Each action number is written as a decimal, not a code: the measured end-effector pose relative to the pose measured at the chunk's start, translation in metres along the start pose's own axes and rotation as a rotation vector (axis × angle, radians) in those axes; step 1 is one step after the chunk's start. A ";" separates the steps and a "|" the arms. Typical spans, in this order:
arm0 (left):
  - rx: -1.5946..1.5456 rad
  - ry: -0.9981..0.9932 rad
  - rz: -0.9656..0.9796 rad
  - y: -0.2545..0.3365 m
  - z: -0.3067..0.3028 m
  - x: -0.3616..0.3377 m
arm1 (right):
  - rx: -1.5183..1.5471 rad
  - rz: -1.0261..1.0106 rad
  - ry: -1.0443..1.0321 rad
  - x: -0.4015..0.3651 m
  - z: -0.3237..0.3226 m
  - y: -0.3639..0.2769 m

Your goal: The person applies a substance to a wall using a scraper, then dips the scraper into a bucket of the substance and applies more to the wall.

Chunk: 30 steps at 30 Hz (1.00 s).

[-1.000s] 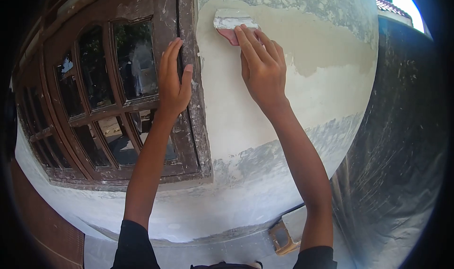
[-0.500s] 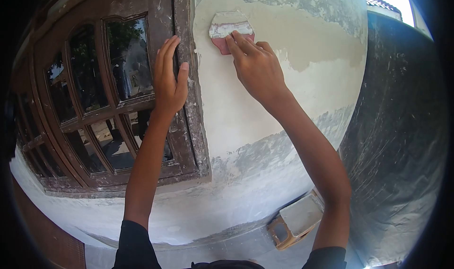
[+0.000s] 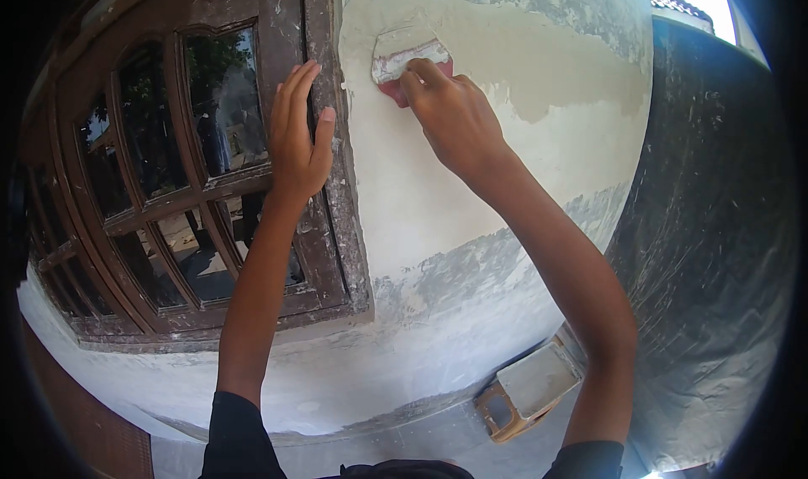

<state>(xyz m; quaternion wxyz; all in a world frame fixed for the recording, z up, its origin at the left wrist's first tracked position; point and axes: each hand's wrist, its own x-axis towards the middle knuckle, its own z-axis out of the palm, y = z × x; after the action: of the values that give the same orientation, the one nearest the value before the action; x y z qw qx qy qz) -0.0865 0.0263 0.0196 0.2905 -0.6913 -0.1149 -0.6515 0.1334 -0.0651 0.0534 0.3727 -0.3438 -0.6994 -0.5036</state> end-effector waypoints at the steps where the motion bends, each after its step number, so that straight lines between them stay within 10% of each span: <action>1: 0.000 0.000 0.000 0.001 0.000 0.000 | -0.021 -0.006 -0.021 0.000 0.000 0.000; 21: 0.038 -0.029 0.026 0.001 0.000 -0.001 | -0.171 -0.056 -0.193 -0.042 -0.001 -0.023; 30: 0.086 -0.035 0.015 0.002 0.002 -0.003 | 0.081 -0.041 0.142 -0.063 -0.016 -0.019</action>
<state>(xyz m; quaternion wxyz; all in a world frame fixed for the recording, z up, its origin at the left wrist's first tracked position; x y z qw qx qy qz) -0.0842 0.0262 0.0159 0.3230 -0.6904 -0.1428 -0.6314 0.1507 -0.0916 -0.0064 0.4245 -0.2774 -0.6981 -0.5055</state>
